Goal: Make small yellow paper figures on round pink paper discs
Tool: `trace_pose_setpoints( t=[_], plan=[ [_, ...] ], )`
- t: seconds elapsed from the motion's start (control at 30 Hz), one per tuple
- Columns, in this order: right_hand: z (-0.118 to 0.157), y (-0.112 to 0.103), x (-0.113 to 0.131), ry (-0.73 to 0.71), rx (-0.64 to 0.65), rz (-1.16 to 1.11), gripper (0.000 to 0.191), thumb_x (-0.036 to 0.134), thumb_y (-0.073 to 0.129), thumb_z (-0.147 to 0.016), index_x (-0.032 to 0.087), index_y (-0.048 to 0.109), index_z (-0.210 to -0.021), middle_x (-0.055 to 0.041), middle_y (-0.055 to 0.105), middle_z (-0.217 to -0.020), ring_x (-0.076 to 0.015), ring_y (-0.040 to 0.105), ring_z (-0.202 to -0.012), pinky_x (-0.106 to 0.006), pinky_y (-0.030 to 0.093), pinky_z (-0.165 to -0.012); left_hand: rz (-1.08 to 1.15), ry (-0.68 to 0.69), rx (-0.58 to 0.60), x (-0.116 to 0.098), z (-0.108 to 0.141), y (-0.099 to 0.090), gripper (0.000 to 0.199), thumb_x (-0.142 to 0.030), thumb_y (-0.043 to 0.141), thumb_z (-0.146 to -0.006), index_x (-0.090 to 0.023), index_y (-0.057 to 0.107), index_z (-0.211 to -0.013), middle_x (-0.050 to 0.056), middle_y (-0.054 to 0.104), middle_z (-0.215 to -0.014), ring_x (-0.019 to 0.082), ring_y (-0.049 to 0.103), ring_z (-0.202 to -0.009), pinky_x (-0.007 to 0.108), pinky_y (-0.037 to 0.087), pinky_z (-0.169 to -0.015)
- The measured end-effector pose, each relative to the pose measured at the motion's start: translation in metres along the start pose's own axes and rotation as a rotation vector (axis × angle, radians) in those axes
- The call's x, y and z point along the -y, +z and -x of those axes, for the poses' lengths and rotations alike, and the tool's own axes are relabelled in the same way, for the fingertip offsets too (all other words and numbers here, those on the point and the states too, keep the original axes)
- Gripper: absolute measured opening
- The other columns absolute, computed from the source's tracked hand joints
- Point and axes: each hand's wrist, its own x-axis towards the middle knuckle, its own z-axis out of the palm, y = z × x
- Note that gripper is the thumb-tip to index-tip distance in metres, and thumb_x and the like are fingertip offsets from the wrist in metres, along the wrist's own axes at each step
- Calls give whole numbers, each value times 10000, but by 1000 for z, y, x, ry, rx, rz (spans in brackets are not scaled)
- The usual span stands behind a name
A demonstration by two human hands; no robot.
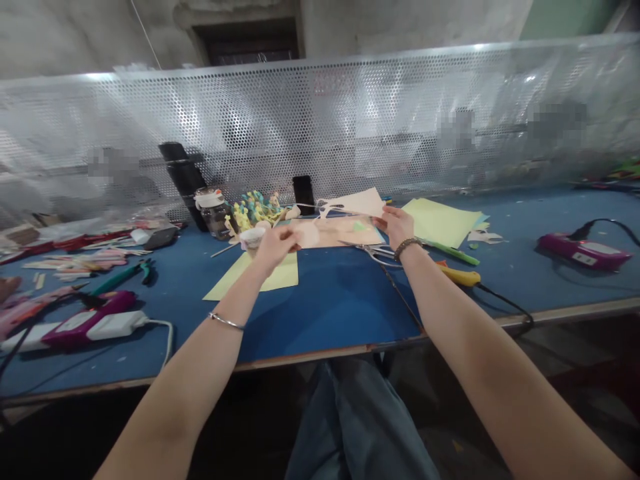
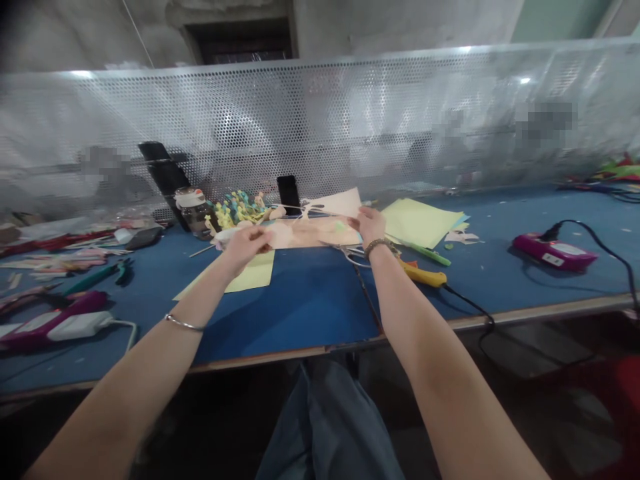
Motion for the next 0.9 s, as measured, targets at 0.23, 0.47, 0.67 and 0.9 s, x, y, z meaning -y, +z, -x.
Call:
trace_pose_setpoints(
  t=[0.23, 0.47, 0.67, 0.9],
  plan=[
    [11, 8, -11, -10, 292, 232, 160, 104, 587, -740, 160, 566, -889, -60, 637, -894, -163, 684, -759, -361, 589, -728, -297, -59, 356, 9, 16, 16, 316, -326, 691, -725, -135, 669, -975, 55, 694, -700, 163, 635, -609, 295, 511, -639],
    [3, 5, -10, -218, 170, 522, 267, 194, 656, -665, 158, 627, -928, -107, 611, -1083, -247, 539, -1072, -451, 393, -1006, -585, 126, 249, 2, 14, 14, 345, -390, 676, -741, -177, 691, -1013, 74, 720, -979, 207, 661, -829, 341, 495, -818],
    [1, 4, -7, -419, 133, 677, 286, 287, 596, -740, 134, 642, -977, -94, 623, -922, -233, 559, -943, -395, 468, -873, -506, 290, -337, -36, 12, -50, 256, -356, 576, -817, -200, 695, -982, 52, 710, -959, 170, 642, -822, 296, 496, -779],
    [7, 12, -10, -375, 209, 672, 336, 240, 592, -739, 132, 634, -1055, -93, 602, -965, -209, 580, -858, -425, 479, -877, -543, 7, -283, 14, -6, -103, 892, -440, 765, -600, -122, 417, -1357, 213, 516, -1320, 285, 580, -1097, 340, 484, -841]
  ],
)
